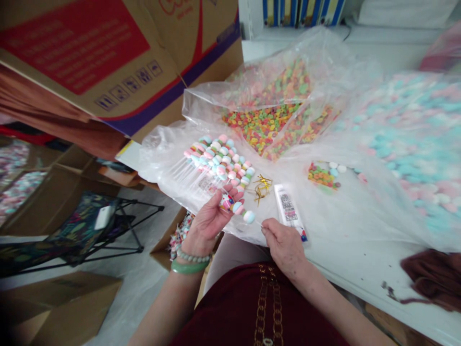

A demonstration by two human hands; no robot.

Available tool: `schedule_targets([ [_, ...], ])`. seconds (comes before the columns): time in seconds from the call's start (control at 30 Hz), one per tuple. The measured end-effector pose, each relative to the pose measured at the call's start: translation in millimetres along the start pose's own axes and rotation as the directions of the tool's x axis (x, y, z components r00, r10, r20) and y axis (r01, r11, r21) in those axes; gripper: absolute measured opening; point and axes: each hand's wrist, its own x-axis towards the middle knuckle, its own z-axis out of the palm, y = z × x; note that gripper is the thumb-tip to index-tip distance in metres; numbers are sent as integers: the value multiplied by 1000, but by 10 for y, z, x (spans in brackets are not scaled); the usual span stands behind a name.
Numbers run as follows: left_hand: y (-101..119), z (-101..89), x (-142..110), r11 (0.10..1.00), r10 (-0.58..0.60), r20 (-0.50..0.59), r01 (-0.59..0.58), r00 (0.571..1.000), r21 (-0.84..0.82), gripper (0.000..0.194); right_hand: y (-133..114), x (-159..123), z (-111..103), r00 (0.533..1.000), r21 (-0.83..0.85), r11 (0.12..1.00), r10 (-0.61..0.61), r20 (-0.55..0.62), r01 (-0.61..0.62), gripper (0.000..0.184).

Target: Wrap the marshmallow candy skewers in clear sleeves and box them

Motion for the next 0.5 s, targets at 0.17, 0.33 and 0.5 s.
schedule_targets([
  [0.17, -109, 51, 70, 991, 48, -91, -59, 995, -119, 7, -15, -17, 6, 995, -96, 994, -61, -80, 53, 22],
  [0.33, -167, 116, 78, 988, 53, -103, -67, 993, -136, 10, -17, -51, 9, 967, -258, 944, -237, -89, 207, 29],
  [0.5, -194, 137, 50, 999, 53, -14, -53, 999, -4, 22, 17, -30, 2, 987, -102, 989, -120, -108, 109, 24],
])
